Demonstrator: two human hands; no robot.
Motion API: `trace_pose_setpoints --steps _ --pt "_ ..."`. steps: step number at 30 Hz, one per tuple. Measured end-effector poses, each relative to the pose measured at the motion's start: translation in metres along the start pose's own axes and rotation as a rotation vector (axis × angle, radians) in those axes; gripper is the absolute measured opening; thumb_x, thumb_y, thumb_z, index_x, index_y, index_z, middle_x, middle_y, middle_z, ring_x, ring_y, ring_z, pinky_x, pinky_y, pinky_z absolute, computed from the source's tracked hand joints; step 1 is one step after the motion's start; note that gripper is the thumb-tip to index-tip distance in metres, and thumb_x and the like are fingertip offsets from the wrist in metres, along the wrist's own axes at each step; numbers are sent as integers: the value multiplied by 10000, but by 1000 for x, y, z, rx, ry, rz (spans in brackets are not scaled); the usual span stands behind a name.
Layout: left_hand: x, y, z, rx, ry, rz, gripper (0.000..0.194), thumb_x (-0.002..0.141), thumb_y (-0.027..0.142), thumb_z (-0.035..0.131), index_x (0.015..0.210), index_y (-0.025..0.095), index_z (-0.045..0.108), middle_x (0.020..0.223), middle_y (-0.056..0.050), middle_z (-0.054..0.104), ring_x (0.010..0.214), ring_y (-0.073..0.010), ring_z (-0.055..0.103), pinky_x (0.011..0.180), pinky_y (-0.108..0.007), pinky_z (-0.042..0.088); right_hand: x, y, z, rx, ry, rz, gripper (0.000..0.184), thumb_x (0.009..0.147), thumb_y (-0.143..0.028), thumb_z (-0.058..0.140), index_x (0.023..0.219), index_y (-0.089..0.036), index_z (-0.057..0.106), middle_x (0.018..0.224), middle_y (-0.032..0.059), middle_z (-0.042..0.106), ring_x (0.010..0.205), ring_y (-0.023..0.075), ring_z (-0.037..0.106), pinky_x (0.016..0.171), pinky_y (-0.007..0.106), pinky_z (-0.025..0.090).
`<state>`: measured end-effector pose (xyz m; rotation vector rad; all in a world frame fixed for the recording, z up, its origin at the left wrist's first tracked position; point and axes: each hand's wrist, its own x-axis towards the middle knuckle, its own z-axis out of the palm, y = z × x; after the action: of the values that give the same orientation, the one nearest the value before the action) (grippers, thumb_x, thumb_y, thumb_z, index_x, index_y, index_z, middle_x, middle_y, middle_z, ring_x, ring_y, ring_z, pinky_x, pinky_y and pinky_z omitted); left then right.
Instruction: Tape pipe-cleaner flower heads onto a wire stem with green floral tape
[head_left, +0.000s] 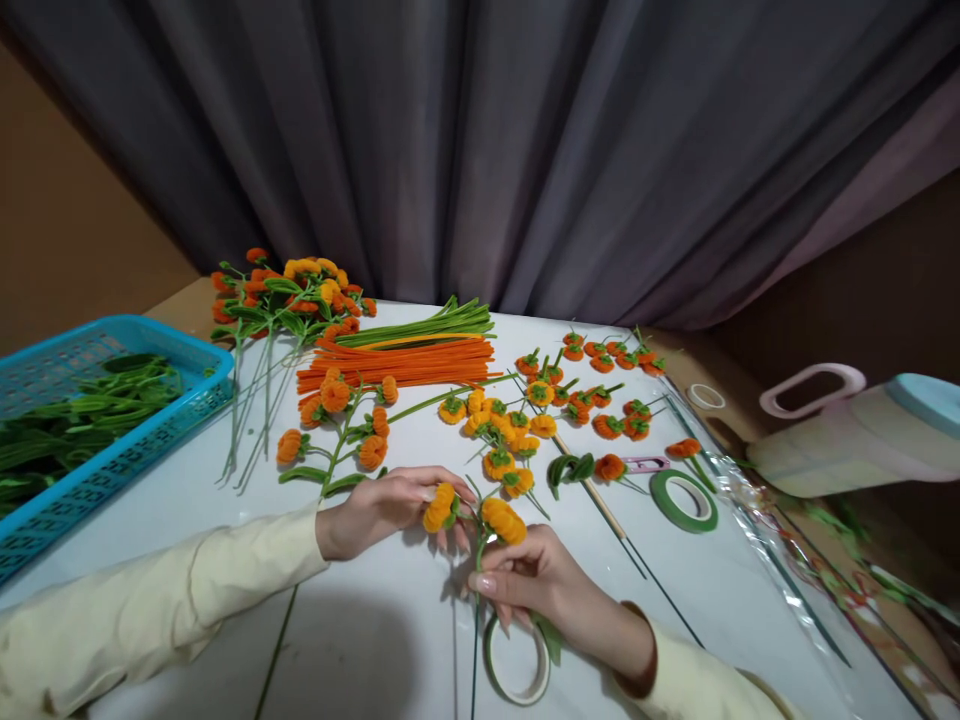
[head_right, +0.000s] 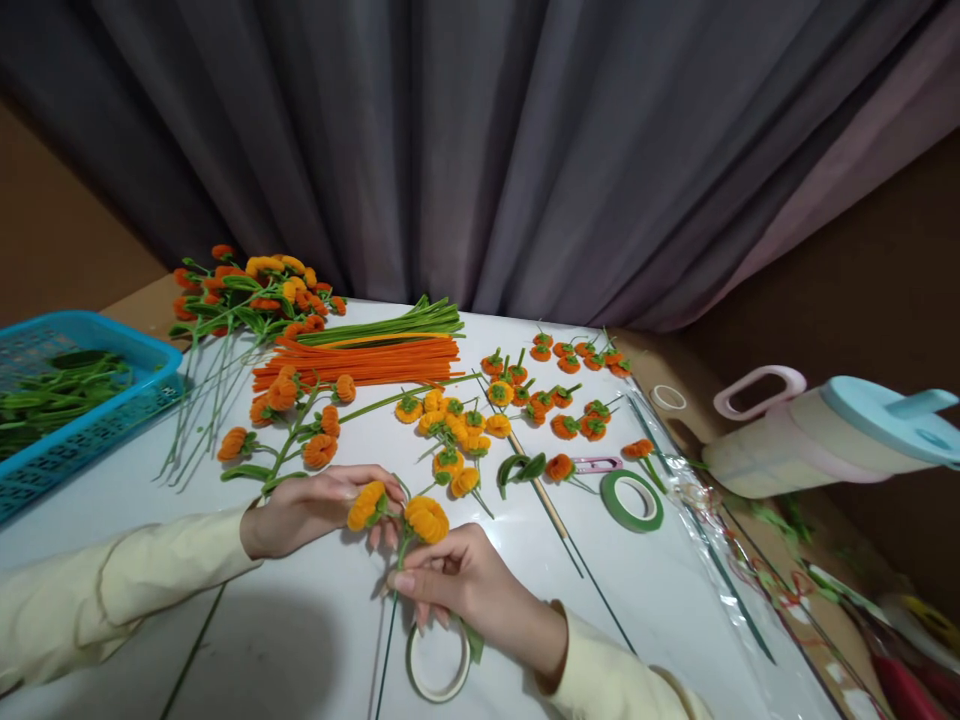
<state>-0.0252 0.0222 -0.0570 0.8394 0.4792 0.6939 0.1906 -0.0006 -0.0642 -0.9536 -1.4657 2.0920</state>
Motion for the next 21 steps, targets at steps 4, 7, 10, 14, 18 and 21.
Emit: trace_pose_setpoints --steps 4,7,10,14,18,21 --pt "-1 -1 -1 27 38 -20 339 728 282 583 1002 89 635 931 -128 657 774 -236 628 702 -333 434 1 -2 1 23 2 -6 284 760 -386 716 740 -105 759 434 -23 524 352 26 353 368 178 246" --pt "1 1 -1 28 43 -49 338 743 293 581 1013 94 614 928 -130 662 779 -236 631 699 -328 434 1 -1 1 47 2 -12 283 759 -381 718 740 -101 757 437 -21 532 350 26 359 364 175 255" --pt "4 7 4 56 43 -116 314 795 310 546 1036 113 587 857 -105 672 754 -213 632 696 -313 435 1 1 1 44 -7 -25 268 766 -368 714 757 -104 760 447 -19 543 356 27 366 365 174 259" --pt "4 19 13 315 129 -103 229 828 326 543 963 148 593 899 -69 659 809 -180 605 737 -286 439 1 0 1 40 -23 -25 264 773 -361 708 737 -106 760 447 -16 546 355 26 359 365 177 251" --pt "-5 26 22 969 286 154 191 853 318 535 959 162 562 939 -65 639 840 -184 581 732 -298 445 1 -1 0 51 -22 -31 241 778 -346 708 764 -113 765 443 -18 539 354 20 351 365 171 239" --pt "-13 24 31 1457 308 555 188 815 186 570 996 138 553 988 -90 643 981 -218 563 880 -356 411 1 0 0 48 -25 -29 242 774 -347 710 759 -112 765 440 -16 540 349 20 357 362 171 235"
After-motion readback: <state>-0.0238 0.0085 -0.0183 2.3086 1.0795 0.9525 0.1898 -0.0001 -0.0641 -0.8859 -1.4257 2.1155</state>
